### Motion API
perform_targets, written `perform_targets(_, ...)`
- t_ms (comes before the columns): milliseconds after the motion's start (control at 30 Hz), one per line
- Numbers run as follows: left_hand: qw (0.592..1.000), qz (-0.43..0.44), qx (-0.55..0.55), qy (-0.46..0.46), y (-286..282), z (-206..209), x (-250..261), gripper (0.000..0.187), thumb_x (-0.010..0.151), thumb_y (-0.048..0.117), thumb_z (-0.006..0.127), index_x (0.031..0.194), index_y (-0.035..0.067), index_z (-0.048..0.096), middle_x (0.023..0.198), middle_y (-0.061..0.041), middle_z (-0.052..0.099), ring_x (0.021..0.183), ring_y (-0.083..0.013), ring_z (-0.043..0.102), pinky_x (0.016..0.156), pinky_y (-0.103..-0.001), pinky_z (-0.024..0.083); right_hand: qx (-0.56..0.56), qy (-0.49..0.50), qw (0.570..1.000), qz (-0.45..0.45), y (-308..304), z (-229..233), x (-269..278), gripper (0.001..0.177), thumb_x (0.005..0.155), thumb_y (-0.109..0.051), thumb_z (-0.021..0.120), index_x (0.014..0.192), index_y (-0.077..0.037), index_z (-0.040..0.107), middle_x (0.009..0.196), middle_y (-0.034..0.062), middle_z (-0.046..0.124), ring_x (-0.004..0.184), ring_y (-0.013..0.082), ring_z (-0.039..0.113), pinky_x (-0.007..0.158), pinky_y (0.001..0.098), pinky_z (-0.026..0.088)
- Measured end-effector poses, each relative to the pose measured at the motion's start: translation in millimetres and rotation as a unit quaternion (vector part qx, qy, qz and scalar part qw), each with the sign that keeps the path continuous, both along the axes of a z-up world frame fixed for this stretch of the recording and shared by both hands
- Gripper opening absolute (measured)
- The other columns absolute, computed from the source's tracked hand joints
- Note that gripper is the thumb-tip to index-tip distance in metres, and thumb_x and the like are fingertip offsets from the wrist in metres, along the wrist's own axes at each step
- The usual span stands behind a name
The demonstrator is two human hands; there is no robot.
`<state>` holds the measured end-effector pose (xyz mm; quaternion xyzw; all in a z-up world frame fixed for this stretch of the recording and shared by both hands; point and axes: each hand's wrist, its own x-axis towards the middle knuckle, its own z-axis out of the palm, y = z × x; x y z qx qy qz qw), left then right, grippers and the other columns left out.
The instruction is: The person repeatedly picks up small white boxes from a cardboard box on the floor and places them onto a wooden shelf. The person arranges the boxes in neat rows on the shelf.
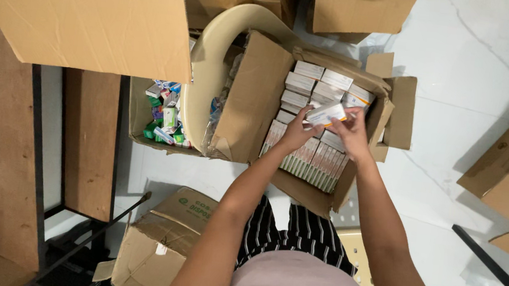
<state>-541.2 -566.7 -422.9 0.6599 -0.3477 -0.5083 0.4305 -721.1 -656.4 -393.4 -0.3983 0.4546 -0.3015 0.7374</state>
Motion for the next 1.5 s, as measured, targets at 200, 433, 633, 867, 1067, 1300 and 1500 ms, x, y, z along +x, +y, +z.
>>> perform_targets(200, 0.998, 0.061, 0.017, 0.005, 0.9, 4.0, 16.6, 0.068, 0.086, 0.025, 0.083, 0.142, 0.002, 0.052, 0.109, -0.009, 0.071, 0.091, -0.0130, 0.067, 0.081, -0.029, 0.057, -0.139, 0.265, 0.953, 0.037, -16.8, -47.4, -3.4, 0.029, 0.105, -0.016, 0.067, 0.132, -0.011, 0.057, 0.123, 0.0127, 0.063, 0.107, 0.0265, 0.059, 0.093, 0.0388, 0.051)
perform_targets(433, 0.991, 0.113, 0.059, -0.036, 56.8, 8.2, 48.6, 0.076, 0.085, 0.031, 0.086, 0.144, 0.002, 0.048, 0.120, -0.009, 0.069, 0.104, -0.0131, 0.068, 0.090, -0.029, 0.055, -0.377, 0.584, 0.685, 0.218, -8.2, -61.8, 3.1, 0.071, 0.066, -0.013, 0.077, 0.130, -0.004, 0.050, 0.118, 0.0252, 0.063, 0.111, 0.0457, 0.061, 0.098, 0.0527, 0.049)
perform_targets(633, 0.991, 0.098, 0.082, -0.031, 97.1, 25.8, 69.0, 0.070, 0.085, 0.034, 0.083, 0.141, 0.002, 0.055, 0.117, -0.012, 0.073, 0.103, -0.0149, 0.068, 0.091, -0.030, 0.056, -0.049, 0.348, 0.929, 0.113, 0.9, -28.4, 9.7, 0.053, 0.092, -0.008, 0.074, 0.136, -0.004, 0.044, 0.116, 0.0207, 0.063, 0.098, 0.0355, 0.067, 0.083, 0.0503, 0.055)
perform_targets(867, 0.989, 0.142, -0.024, 0.047, 111.1, 63.5, 97.6, 0.069, 0.089, 0.023, 0.082, 0.145, 0.005, 0.047, 0.123, -0.007, 0.067, 0.110, -0.0151, 0.064, 0.096, -0.031, 0.053, 0.201, -0.111, 0.972, 0.045, 36.9, 57.5, 48.3, 0.058, 0.095, 0.000, 0.061, 0.146, -0.020, 0.039, 0.126, 0.0116, 0.064, 0.112, 0.0259, 0.068, 0.092, 0.0499, 0.064)
perform_targets(1067, 0.963, 0.167, -0.200, 0.061, 134.8, 129.4, 185.1, 0.064, 0.090, 0.017, 0.080, 0.143, 0.004, 0.047, 0.127, -0.007, 0.064, 0.115, -0.0142, 0.063, 0.099, -0.032, 0.053, 0.079, -0.218, 0.957, 0.174, 64.2, 192.5, 153.4, 0.088, 0.080, 0.005, 0.059, 0.149, -0.043, 0.031, 0.142, 0.0083, 0.055, 0.112, 0.0292, 0.067, 0.086, 0.0534, 0.060)
perform_targets(1300, 0.910, 0.230, -0.338, -0.071, 266.2, 215.8, 322.5, 0.058, 0.090, 0.011, 0.080, 0.140, 0.004, 0.052, 0.129, -0.007, 0.064, 0.120, -0.0145, 0.061, 0.104, -0.032, 0.051, -0.070, -0.304, 0.913, 0.264, 151.2, 243.3, 304.5, 0.068, 0.091, 0.007, 0.067, 0.142, -0.026, 0.036, 0.142, 0.0072, 0.053, 0.130, 0.0265, 0.059, 0.098, 0.0438, 0.057)
perform_targets(1500, 0.851, 0.396, -0.309, -0.151, 437.7, 252.6, 437.6, 0.060, 0.085, 0.011, 0.081, 0.138, 0.002, 0.056, 0.125, -0.009, 0.067, 0.116, -0.0162, 0.062, 0.102, -0.034, 0.051, 0.002, -0.355, 0.865, 0.355, 286.2, 262.2, 458.1, 0.049, 0.102, -0.003, 0.068, 0.133, -0.024, 0.038, 0.138, 0.0049, 0.054, 0.123, 0.0256, 0.060, 0.092, 0.0412, 0.054)
